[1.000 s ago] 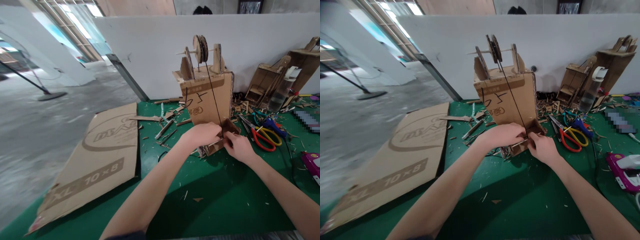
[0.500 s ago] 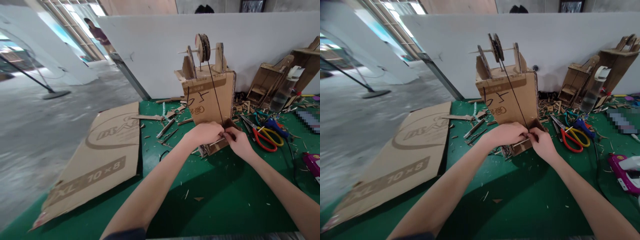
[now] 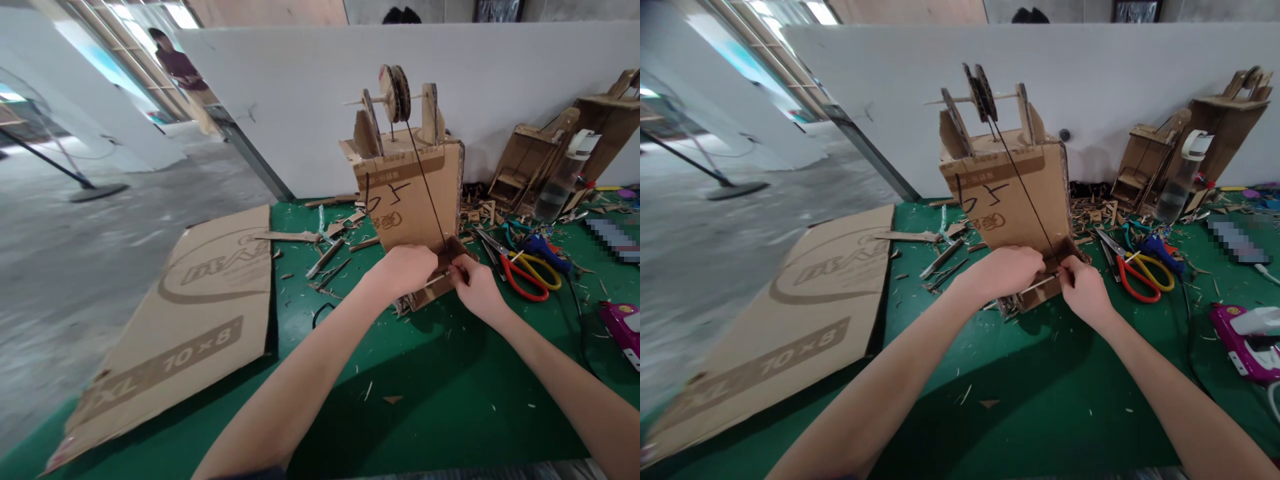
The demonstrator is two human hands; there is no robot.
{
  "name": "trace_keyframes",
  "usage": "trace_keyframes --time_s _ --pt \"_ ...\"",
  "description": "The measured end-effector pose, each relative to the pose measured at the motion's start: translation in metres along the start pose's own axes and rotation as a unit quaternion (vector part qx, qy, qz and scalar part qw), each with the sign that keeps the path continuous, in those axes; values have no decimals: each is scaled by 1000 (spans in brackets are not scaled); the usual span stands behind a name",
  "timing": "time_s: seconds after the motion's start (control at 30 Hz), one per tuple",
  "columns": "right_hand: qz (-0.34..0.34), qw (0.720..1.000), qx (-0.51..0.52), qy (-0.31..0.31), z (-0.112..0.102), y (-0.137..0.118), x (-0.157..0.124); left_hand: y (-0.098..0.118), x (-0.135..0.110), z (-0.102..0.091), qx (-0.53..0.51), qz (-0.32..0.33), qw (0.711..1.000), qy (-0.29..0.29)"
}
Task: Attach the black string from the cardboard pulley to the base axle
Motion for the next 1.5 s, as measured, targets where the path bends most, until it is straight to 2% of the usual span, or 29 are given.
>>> trace_keyframes --time_s 0.17,0.47,0.6,0.8,0.9,1.03,1.1,1.13,1.23,1.3,1.37,1.43,1.5 --pt "16 998 -60 -12 1 2 -2 3 4 4 14 -25 1000 -14" --pt "15 995 -93 34 -4 -2 -3 13 8 8 40 39 998 -12" --pt "11 995 -84 44 -5 -2 -3 15 8 9 47 49 998 -20" --pt "14 999 -22 29 -6 3 0 7 7 11 28 42 998 -42" --pt "16 999 43 4 -4 3 0 0 0 5 0 30 999 -31" --pt "30 994 95 -35 3 -1 -5 -2 -12 -9 -76 50 995 -36" --pt "60 980 168 -88 15 -2 -8 3 -16 -19 -124 73 989 -28" --pt "88 963 226 -117 23 0 -10 7 -18 -23 -150 88 984 -25" --pt "182 885 397 -161 39 7 -16 24 -24 -29 -208 127 969 -31" --pt "226 851 444 -168 43 11 -19 38 -27 -31 -210 143 967 -31" --pt "250 836 454 -179 42 13 -22 54 -32 -33 -193 170 966 -33" --pt "250 834 452 -196 38 10 -23 64 -38 -36 -196 205 958 -44" --pt "247 827 456 -218 33 7 -23 59 -40 -39 -249 206 945 -58"
Point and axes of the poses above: each hand's wrist, its own x-axis towards the middle knuckle, its own z-axis out of the palm, y = z × x, the point moved 9 cm from there along x, towards the middle knuckle, and after that the axes turned 7 degrees about x, right-handed, at the moved point
